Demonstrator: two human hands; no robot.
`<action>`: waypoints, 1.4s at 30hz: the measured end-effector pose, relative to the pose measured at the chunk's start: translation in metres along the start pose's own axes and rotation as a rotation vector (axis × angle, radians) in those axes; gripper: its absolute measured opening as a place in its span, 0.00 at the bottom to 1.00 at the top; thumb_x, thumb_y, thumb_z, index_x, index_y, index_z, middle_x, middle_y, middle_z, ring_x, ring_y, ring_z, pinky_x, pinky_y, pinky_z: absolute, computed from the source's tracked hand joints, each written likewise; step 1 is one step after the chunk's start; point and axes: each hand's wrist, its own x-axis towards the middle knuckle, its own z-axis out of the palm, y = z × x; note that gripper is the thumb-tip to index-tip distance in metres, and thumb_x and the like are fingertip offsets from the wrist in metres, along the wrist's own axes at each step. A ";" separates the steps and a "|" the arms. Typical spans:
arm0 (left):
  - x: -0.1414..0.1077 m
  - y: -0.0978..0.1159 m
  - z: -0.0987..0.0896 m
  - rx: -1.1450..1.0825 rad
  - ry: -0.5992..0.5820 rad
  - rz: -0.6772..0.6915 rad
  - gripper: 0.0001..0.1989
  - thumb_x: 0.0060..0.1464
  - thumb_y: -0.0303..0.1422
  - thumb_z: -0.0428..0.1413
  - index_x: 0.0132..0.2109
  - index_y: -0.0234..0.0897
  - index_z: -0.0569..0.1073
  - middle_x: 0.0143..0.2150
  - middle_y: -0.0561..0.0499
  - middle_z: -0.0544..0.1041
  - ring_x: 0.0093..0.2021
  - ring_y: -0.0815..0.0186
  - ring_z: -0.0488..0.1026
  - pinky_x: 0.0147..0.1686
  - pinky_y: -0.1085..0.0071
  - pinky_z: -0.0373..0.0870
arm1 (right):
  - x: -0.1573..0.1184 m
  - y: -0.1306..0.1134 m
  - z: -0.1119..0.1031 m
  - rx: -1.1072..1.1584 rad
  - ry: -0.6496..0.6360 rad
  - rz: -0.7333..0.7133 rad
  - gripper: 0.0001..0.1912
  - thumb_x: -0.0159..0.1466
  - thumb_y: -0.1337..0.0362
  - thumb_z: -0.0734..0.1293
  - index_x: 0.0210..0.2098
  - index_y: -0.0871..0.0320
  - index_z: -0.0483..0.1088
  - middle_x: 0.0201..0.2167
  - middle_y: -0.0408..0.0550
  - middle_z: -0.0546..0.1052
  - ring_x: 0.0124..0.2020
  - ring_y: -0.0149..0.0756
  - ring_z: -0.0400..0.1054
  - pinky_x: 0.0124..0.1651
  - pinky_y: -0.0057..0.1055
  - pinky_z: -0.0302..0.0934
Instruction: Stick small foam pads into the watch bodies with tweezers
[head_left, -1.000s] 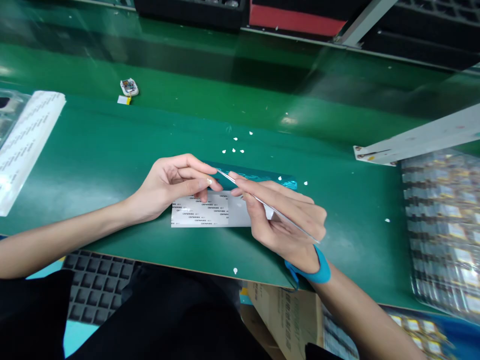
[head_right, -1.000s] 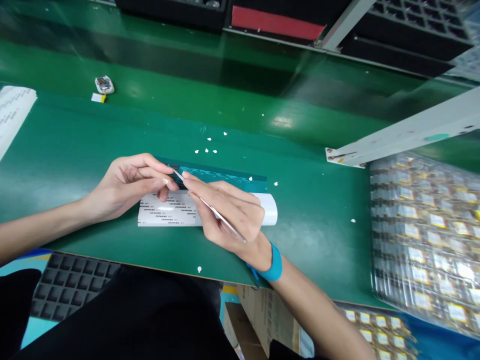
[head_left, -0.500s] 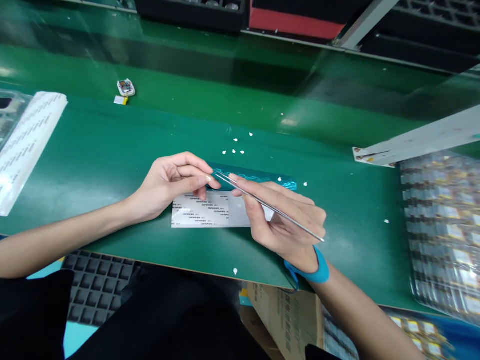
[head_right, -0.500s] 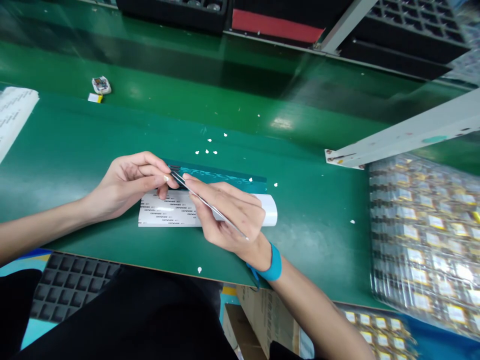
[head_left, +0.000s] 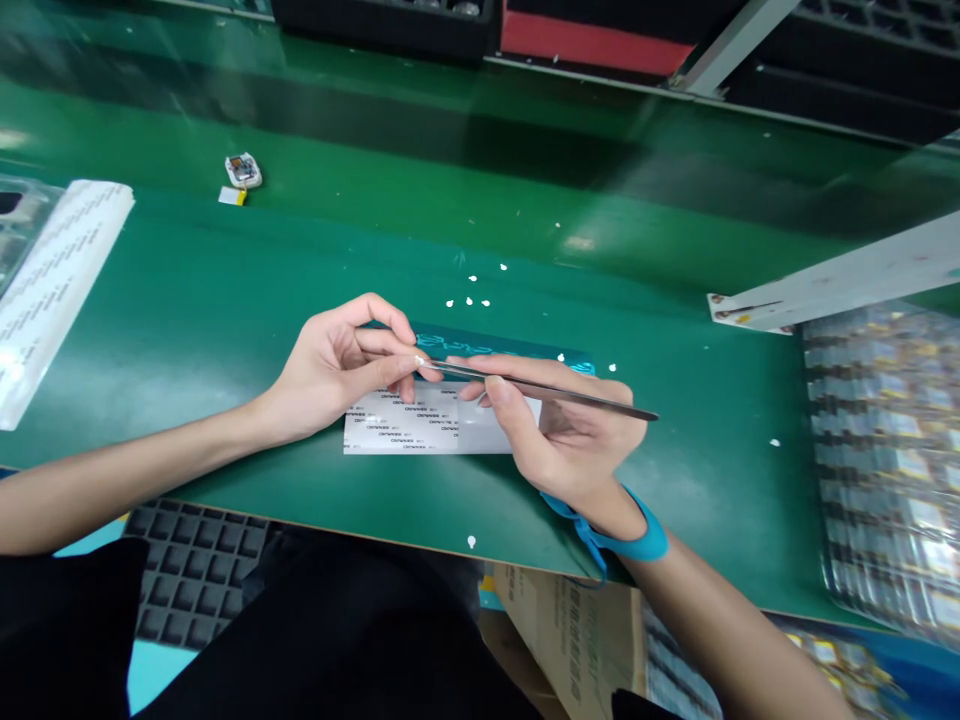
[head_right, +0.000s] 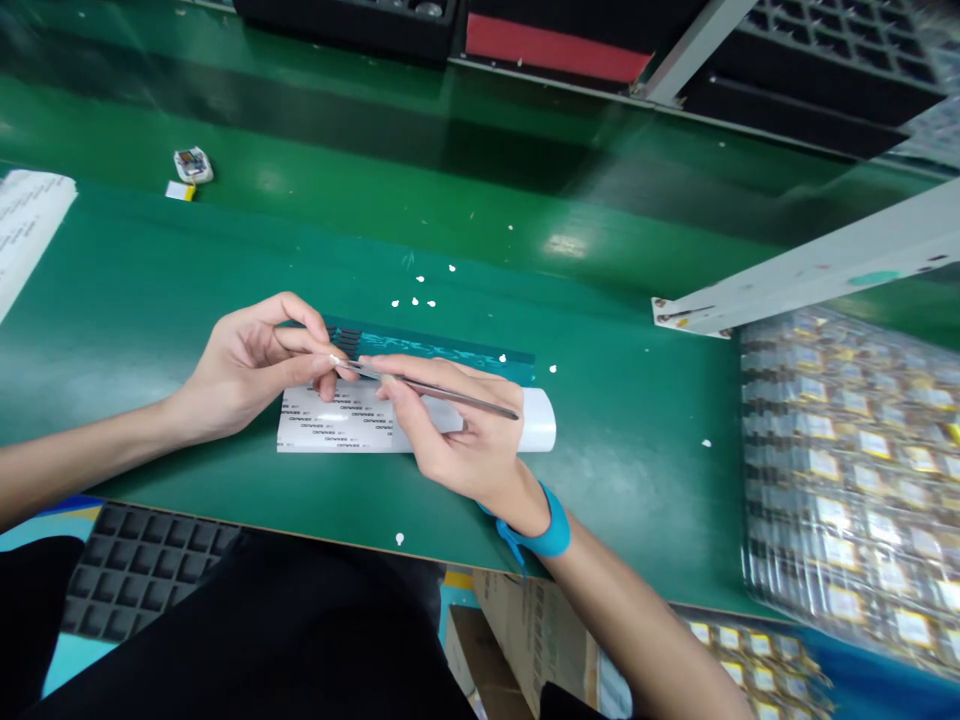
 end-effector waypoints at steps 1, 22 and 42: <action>0.000 0.000 0.000 0.003 0.000 0.002 0.11 0.60 0.28 0.68 0.42 0.35 0.72 0.38 0.47 0.87 0.29 0.69 0.82 0.35 0.73 0.81 | 0.000 0.000 0.000 -0.001 -0.003 0.007 0.15 0.68 0.72 0.71 0.50 0.49 0.81 0.38 0.41 0.87 0.32 0.34 0.82 0.39 0.32 0.80; -0.001 0.007 0.007 0.156 -0.010 -0.002 0.05 0.61 0.22 0.61 0.39 0.34 0.81 0.35 0.50 0.87 0.27 0.70 0.82 0.33 0.76 0.81 | 0.004 -0.011 -0.002 0.128 0.046 0.220 0.06 0.70 0.68 0.71 0.41 0.54 0.82 0.32 0.44 0.85 0.28 0.32 0.80 0.33 0.30 0.78; -0.008 0.000 0.010 0.746 0.174 0.468 0.04 0.59 0.28 0.66 0.38 0.44 0.83 0.34 0.55 0.86 0.30 0.66 0.82 0.34 0.70 0.82 | 0.008 -0.004 -0.001 0.274 0.005 0.373 0.14 0.71 0.57 0.72 0.31 0.55 0.81 0.33 0.46 0.85 0.27 0.33 0.81 0.33 0.30 0.80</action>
